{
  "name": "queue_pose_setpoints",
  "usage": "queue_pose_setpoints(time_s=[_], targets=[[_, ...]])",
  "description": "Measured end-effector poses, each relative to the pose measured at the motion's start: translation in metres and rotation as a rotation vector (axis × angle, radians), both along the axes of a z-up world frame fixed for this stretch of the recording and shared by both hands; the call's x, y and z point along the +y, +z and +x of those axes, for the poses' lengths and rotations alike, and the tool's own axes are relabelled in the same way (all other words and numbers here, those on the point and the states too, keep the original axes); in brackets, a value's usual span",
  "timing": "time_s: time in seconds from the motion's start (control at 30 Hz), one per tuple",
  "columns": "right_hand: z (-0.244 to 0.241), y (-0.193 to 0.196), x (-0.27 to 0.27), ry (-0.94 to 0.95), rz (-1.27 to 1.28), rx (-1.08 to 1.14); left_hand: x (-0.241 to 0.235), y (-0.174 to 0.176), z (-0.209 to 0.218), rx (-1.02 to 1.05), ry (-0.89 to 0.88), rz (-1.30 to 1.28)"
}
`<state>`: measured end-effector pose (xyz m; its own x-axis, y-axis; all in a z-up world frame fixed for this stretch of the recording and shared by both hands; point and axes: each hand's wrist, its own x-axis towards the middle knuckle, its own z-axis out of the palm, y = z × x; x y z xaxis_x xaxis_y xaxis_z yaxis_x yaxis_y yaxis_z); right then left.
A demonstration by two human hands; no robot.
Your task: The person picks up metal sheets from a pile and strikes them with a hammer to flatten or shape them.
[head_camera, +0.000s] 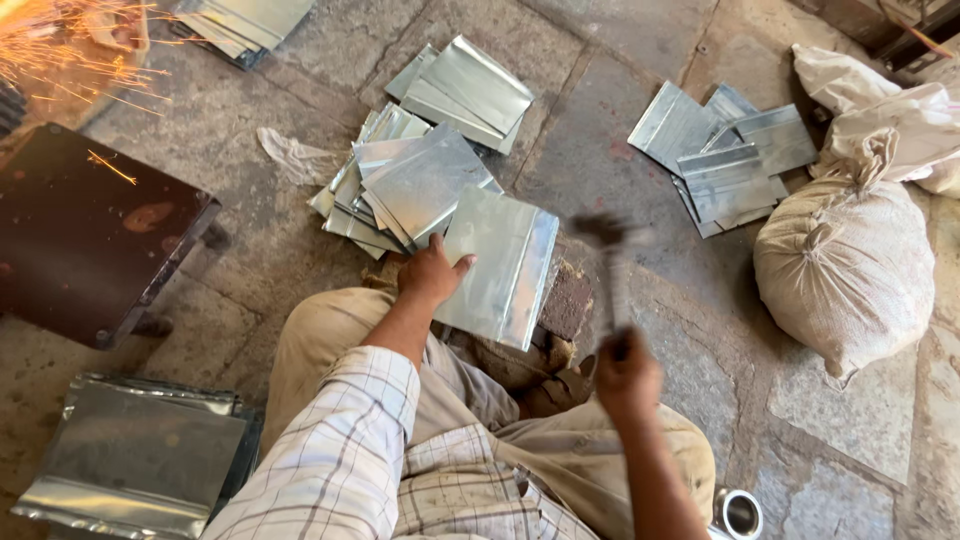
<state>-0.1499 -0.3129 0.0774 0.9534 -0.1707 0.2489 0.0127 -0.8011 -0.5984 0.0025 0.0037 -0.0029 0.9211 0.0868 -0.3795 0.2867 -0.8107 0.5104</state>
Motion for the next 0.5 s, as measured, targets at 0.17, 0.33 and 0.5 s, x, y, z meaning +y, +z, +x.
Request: queue_pose_setpoints(time_s=[0.17,0.33,0.5], targets=[[0.022,0.104,-0.019,0.296,0.557,-0.622,-0.001,-0.002,-0.011,0.024,-0.011,-0.007],[0.013,0.049,-0.006,0.208,0.444,-0.830,0.000,0.003,-0.011,-0.002,-0.004,-0.027],[-0.013,-0.061,0.020,0.236,-0.111,0.134,0.002,-0.005,-0.008,-0.044,-0.008,-0.059]])
